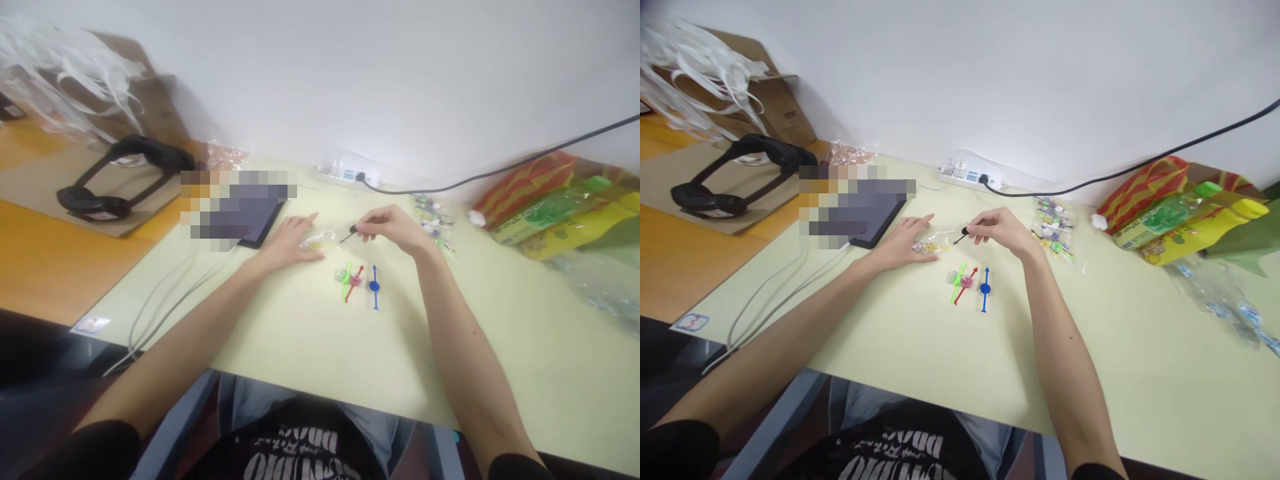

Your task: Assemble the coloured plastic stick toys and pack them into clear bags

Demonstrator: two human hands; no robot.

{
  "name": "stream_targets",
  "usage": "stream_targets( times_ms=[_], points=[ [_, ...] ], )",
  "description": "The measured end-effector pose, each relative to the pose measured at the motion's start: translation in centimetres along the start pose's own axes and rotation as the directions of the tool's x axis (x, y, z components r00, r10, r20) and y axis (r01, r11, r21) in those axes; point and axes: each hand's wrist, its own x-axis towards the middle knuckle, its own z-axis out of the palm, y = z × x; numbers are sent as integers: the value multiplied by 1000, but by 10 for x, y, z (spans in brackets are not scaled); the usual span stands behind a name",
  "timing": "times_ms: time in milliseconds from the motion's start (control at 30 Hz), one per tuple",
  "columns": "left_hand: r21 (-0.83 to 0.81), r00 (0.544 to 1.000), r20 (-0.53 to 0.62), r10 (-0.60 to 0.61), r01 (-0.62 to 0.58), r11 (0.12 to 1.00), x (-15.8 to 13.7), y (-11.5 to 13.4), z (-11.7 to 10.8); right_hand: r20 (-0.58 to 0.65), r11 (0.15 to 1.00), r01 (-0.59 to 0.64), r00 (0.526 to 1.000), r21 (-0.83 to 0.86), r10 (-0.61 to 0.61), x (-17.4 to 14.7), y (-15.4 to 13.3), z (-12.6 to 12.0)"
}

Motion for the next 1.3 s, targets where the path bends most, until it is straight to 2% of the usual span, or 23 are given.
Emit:
stream_targets(
  times_ms=[133, 300, 500, 667, 800, 967, 1067, 1167, 1300],
  points=[
    [7, 1000, -3, -1, 1, 1000, 1, -1, 1, 52, 991, -85, 995, 101, 80, 5, 14, 5],
    [7, 1000, -6, 13, -13, 1000, 1, -4, 3, 45, 989, -139, 990, 56, 136, 15, 23, 28],
    [24, 999, -16, 27, -27, 999, 1, -5, 4, -16, 997, 44, 999, -64, -45, 22, 28, 58],
    [28, 999, -18, 33, -33, 999, 1, -3, 3, -66, 962, 51, 995, -268, -71, 24, 32, 70],
    [25, 999, -16, 36, -36, 999, 1, -3, 3, -75, 959, 42, 995, -282, -66, 24, 32, 75],
    [30, 999, -9, 39, -39, 999, 1, -3, 2, -63, 969, 40, 996, -244, -57, 25, 31, 79],
    [34, 999, -13, 40, -39, 999, 1, -4, 3, -59, 991, 41, 997, -124, -49, 25, 30, 82],
    [13, 999, -20, 35, -35, 999, 1, -5, 3, -105, 1000, -2, 995, 6, 3, 24, 31, 81],
    [-21, 1000, -26, 12, -13, 1000, 2, -5, 3, -171, 996, -79, 982, 33, 84, 22, 32, 79]
  ],
)
